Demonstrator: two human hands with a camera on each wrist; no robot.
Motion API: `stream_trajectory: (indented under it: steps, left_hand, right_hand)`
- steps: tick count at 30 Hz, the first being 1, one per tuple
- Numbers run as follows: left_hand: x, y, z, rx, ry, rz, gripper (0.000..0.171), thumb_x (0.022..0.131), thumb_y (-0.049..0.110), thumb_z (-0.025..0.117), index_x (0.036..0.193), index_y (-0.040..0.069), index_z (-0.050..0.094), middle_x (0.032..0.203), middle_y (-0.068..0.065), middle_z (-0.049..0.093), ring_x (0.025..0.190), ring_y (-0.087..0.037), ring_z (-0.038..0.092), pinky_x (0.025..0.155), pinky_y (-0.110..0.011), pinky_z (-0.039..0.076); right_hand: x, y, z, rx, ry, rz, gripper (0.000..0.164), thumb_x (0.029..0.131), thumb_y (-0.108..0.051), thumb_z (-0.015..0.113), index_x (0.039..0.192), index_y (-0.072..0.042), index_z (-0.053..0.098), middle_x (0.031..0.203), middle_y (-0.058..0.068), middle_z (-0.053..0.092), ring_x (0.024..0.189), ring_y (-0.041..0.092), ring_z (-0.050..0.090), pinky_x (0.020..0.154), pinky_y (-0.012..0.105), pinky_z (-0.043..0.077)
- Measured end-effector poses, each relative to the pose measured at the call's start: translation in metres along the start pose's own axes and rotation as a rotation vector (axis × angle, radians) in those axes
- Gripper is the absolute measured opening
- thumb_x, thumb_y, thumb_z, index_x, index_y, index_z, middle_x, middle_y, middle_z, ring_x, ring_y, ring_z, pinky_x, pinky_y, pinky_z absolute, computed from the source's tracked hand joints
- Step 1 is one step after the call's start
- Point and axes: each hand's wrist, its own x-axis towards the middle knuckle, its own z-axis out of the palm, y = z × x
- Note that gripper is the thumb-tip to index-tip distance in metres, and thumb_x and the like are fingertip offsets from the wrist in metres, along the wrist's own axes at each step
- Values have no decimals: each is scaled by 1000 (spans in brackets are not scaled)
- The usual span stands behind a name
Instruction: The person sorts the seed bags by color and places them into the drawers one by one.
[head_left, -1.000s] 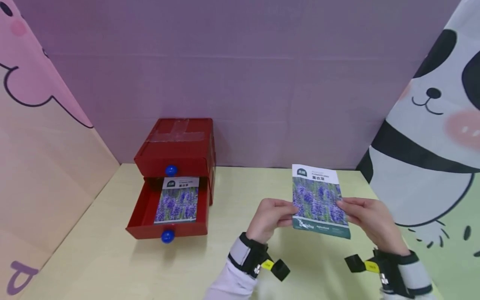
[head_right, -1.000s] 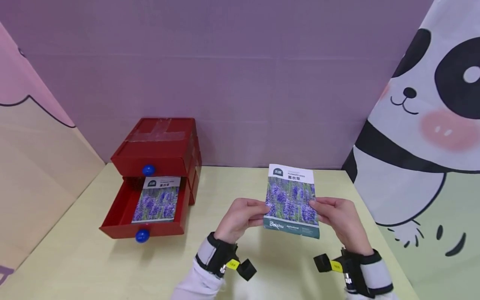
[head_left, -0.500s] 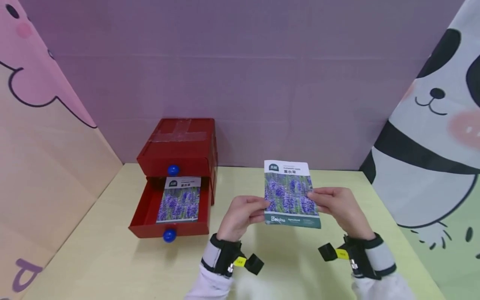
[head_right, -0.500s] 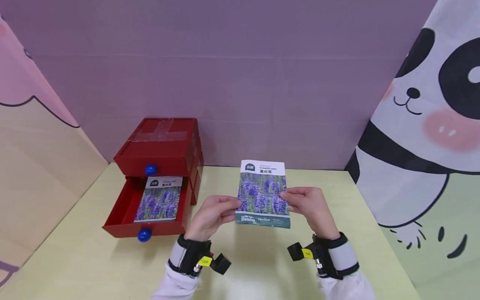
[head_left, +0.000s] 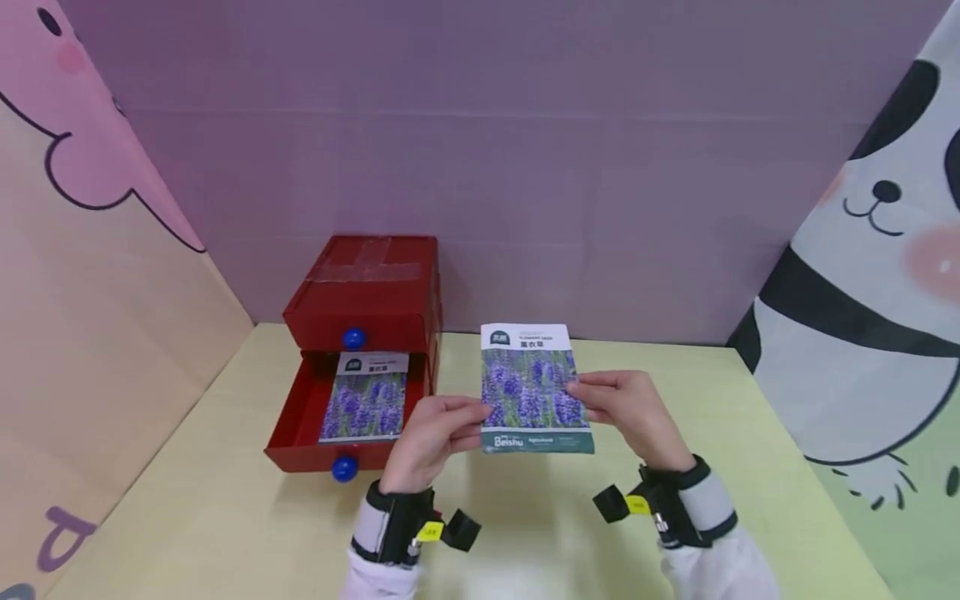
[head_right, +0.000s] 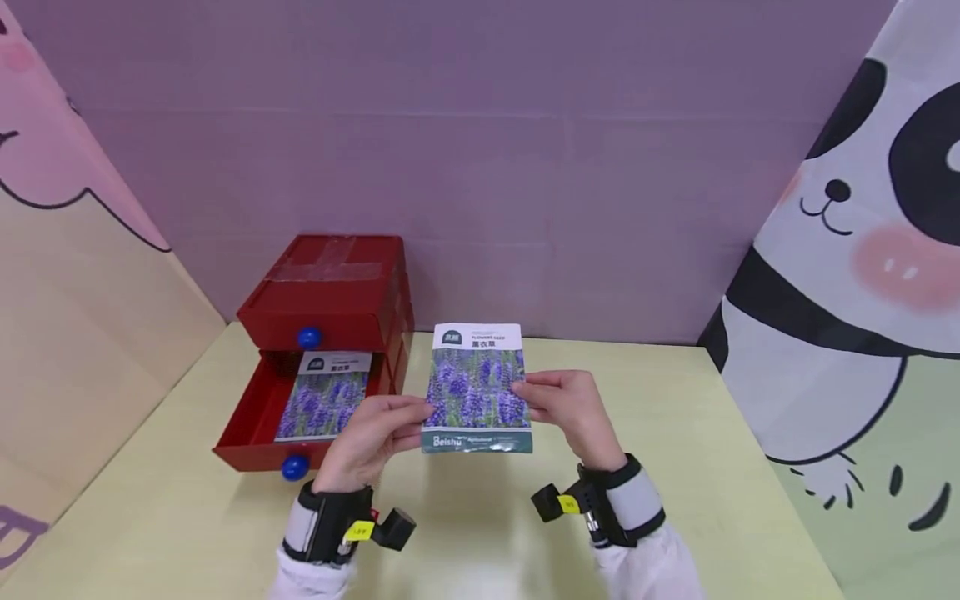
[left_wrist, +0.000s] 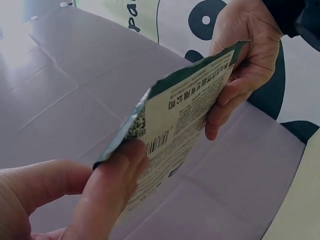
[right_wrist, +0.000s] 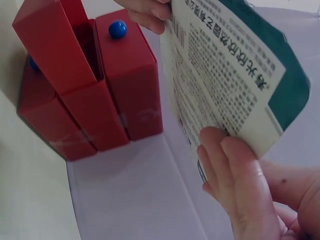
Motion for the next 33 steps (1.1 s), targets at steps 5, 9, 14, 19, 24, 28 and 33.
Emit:
stream_trajectory:
  steps: [5, 9, 14, 19, 24, 28, 33]
  left_hand:
    - [-6, 6, -13, 53, 31, 1, 29, 85, 3, 61, 107, -16, 56, 78, -4, 66, 62, -10, 62, 64, -24, 54]
    - [-14, 12, -23, 89, 57, -11, 29, 85, 4, 61, 107, -14, 57, 80, -5, 65, 63, -11, 62, 66, -25, 54]
    - [-24, 18, -37, 141, 92, -19, 33, 86, 7, 61, 112, -13, 56, 84, -7, 66, 66, -14, 63, 69, -27, 54]
    - [-32, 23, -50, 163, 109, -13, 38, 86, 9, 61, 117, -12, 53, 92, -11, 67, 74, -18, 66, 73, -30, 54]
    - [-42, 27, -63, 187, 121, -14, 45, 86, 12, 63, 121, -11, 50, 103, -14, 65, 85, -24, 66, 78, -31, 52]
    - [-51, 32, -73, 197, 108, -39, 48, 86, 14, 63, 125, -11, 47, 105, -14, 64, 85, -23, 66, 78, -30, 52]
    - [-60, 37, -84, 190, 77, -70, 52, 88, 13, 60, 128, -13, 41, 101, -12, 65, 83, -20, 66, 74, -27, 53]
  right_hand:
    - [2, -3, 16, 23, -11, -4, 43, 83, -16, 67, 114, 12, 56, 94, 18, 67, 72, 14, 64, 69, 23, 54]
    - [5, -5, 30, 26, -16, -6, 41, 82, -15, 68, 112, 11, 59, 92, 18, 67, 71, 16, 65, 68, 25, 54]
    - [7, -8, 47, 25, -28, -40, 36, 81, -14, 69, 108, 9, 62, 89, 17, 68, 69, 17, 65, 67, 26, 55]
    - [7, -10, 63, 51, -52, -67, 34, 80, -12, 69, 106, 9, 63, 87, 17, 68, 68, 17, 65, 65, 27, 55]
    - [6, -12, 79, 64, -68, -58, 33, 79, -13, 70, 104, 7, 65, 86, 17, 68, 66, 16, 65, 65, 27, 55]
    - [5, -12, 89, 71, -94, -56, 29, 79, -12, 70, 102, 6, 66, 84, 15, 68, 64, 15, 64, 64, 28, 55]
    - [3, -11, 100, 63, -131, -52, 27, 79, -13, 71, 100, 5, 68, 82, 14, 68, 64, 16, 64, 63, 27, 55]
